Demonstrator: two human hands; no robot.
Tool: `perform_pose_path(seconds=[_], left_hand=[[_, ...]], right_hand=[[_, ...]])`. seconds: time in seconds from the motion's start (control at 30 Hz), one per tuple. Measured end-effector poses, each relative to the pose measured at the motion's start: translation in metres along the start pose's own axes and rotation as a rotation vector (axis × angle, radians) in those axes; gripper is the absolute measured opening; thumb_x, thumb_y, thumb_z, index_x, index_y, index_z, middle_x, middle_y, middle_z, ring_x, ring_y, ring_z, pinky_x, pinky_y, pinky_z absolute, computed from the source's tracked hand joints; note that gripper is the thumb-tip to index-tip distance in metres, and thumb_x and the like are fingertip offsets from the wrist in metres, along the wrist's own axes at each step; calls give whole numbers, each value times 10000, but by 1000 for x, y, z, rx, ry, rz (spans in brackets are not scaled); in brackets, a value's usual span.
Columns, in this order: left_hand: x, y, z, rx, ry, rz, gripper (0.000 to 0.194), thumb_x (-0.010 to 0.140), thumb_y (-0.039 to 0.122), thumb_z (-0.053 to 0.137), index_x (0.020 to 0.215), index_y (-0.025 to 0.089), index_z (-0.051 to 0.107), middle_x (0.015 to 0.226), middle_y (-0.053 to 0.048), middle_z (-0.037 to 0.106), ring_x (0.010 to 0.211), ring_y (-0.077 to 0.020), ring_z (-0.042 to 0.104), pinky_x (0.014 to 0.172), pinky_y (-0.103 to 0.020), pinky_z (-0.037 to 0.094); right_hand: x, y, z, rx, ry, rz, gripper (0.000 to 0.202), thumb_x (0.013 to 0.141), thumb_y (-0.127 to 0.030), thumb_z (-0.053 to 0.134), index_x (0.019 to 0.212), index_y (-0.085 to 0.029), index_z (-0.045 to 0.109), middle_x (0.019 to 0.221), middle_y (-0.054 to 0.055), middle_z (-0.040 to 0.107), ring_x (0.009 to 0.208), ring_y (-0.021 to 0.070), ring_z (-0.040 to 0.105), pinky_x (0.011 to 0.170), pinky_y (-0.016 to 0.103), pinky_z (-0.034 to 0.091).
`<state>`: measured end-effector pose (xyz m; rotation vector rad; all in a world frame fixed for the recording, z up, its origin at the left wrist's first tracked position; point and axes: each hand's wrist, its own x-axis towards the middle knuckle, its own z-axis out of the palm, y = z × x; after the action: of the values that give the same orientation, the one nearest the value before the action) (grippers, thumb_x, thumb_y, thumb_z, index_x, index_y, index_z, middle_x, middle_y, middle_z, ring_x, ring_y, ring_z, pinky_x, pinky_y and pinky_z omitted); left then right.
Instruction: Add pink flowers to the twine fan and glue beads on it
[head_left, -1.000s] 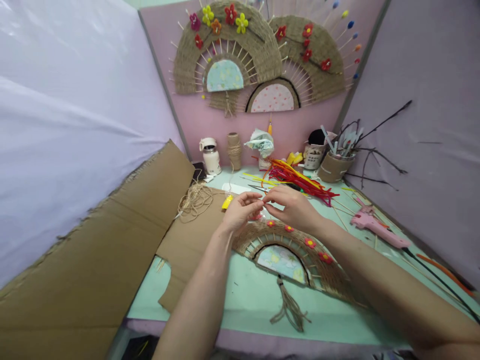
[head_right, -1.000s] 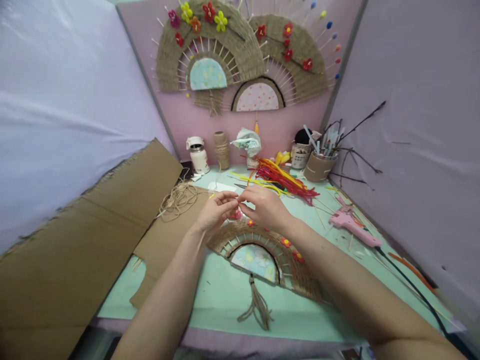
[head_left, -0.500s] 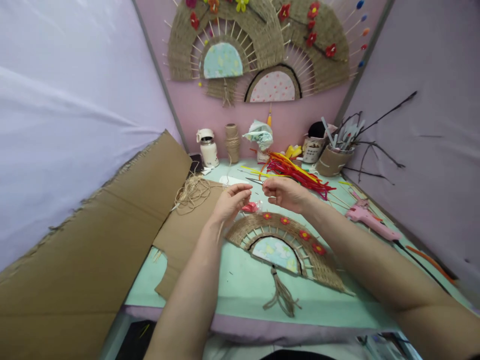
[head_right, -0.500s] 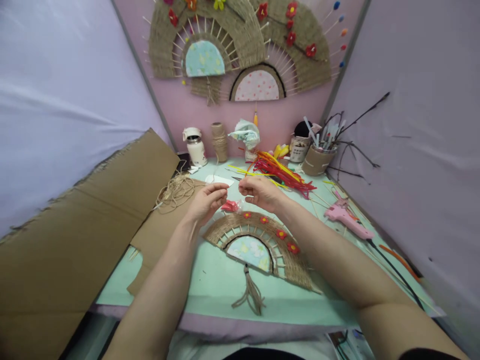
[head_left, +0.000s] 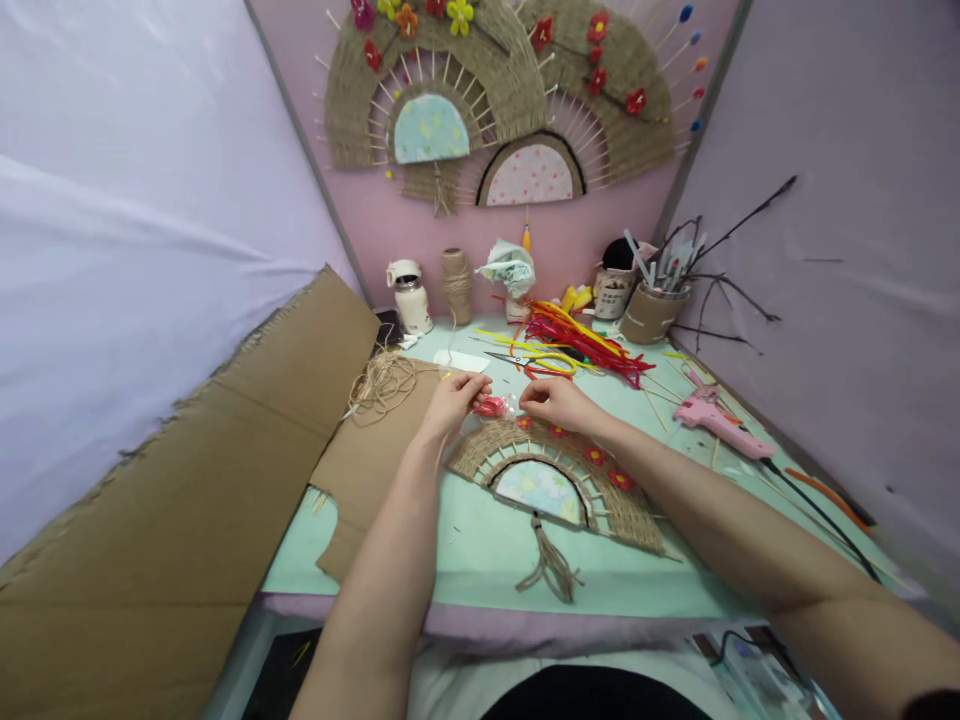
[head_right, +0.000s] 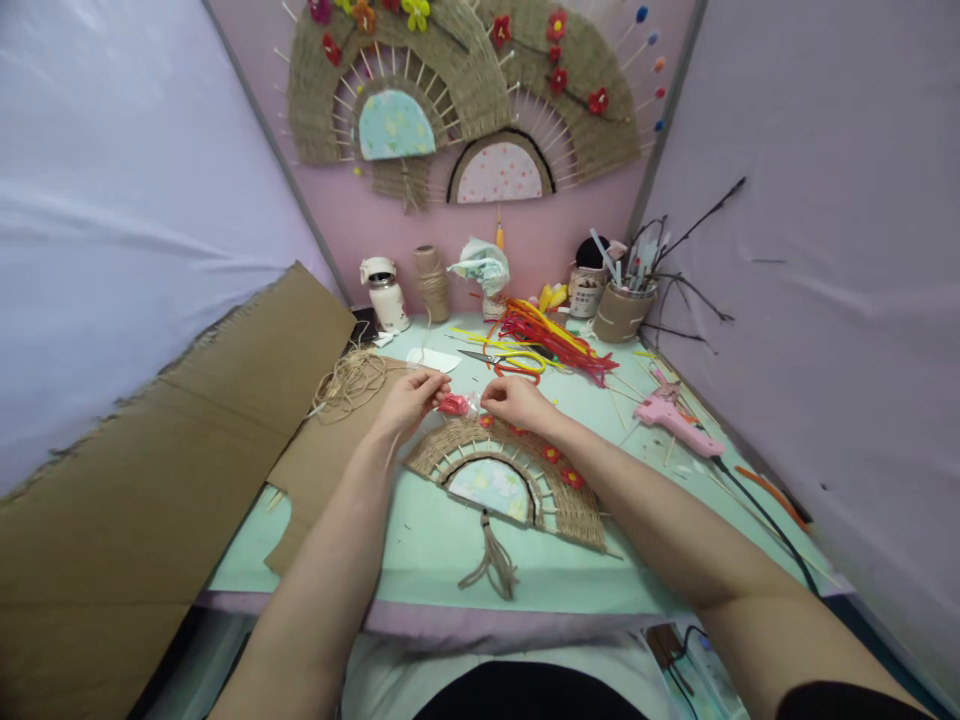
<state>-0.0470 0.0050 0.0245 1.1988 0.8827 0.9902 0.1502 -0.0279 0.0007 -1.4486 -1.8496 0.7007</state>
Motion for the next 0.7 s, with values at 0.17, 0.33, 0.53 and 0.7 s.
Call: perform_pose_path(seconds=[0.17,0.33,0.53,0.7], left_hand=[[0,-1,4,63,62,-43,172,673,64,507,750,112,653,605,2,553,505,-54,464,519,-181,343],[0,-1,5,199,124,40,241,723,150,413,697,133,652,555,23,426,484,-81,371,497,-215,297],[-8,-12,-1,899,-49,295,554,611,343,757,1139,219,646,929,-39,493,895,-203,504,857,-337,414],[2,-29,-4,1116,-52,346,418,666,391,755,1036,209,686,939,-60,460,973,-247,471,906,-387,394]], right_hand=[[-2,1,5,-18,-12,-10,113,721,-203,594,718,-169,701,706,22,706,663,153,614,639,248,449],[-1,1,5,-5,15,5,111,721,-201,597,717,-169,703,708,22,709,668,155,619,647,251,455],[-1,-3,1,31,64,-2,116,710,-187,586,696,-171,700,721,30,710,687,169,621,670,279,458],[-1,-5,-1,69,105,-18,111,719,-232,605,678,-171,688,690,24,689,665,163,595,658,281,445]])
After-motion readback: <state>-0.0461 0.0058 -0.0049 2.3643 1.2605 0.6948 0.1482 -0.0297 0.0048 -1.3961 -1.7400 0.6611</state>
